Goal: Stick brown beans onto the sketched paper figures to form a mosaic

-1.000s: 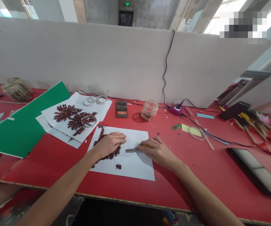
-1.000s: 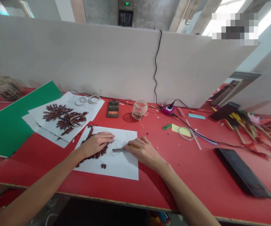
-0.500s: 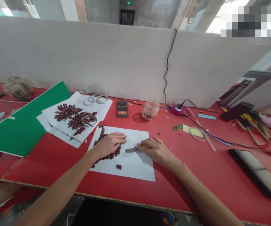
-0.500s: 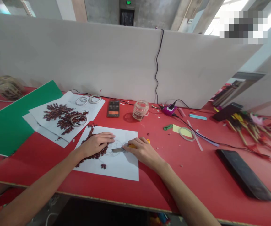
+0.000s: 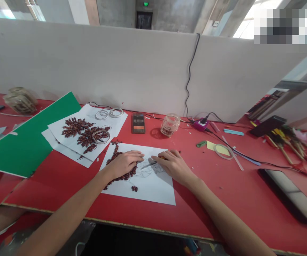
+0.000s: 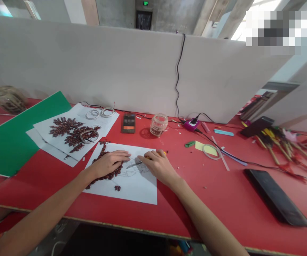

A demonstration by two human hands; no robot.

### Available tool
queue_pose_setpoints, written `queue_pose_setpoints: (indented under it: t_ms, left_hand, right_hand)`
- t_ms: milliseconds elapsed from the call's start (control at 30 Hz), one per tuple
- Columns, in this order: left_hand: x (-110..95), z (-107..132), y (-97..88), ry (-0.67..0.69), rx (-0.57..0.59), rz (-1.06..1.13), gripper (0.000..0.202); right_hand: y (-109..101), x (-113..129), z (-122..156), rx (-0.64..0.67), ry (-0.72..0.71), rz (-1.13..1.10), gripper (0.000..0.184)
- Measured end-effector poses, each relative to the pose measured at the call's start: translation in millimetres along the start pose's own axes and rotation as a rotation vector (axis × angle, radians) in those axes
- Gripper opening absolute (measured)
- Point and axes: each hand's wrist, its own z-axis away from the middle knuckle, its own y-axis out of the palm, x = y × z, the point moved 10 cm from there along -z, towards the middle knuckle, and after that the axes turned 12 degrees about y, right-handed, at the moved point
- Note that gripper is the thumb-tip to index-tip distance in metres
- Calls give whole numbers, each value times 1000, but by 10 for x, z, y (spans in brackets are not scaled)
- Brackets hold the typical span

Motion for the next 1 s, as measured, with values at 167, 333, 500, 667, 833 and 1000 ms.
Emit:
queue_pose_setpoints:
  t_ms: [167,333,500,667,833,1000]
  left_hand:
    - [0,-7,-61,-53,-48,22,37]
    - [30,15,-92,-92,-75,31,41]
    - [33,23,-82,-95,-66,42,43]
    - [44,18,-92,-104,-82,88,42]
    - [-43,36,-271,-95,-221,48,21]
    - [-260,-48,-156,-194,-82,-9,14]
  right_hand:
    - [32,-9,-57,-8,37,-25,39]
    - [78,-65,-126,11,63,-110,37]
    - [128,-140,-174,30,121,-130,34]
    - [143,-169,-160,36,131,-211,35]
    - [118,-290,-101,-24,215,-257,30]
    - [114,-370,-60,-53,315,-181,26]
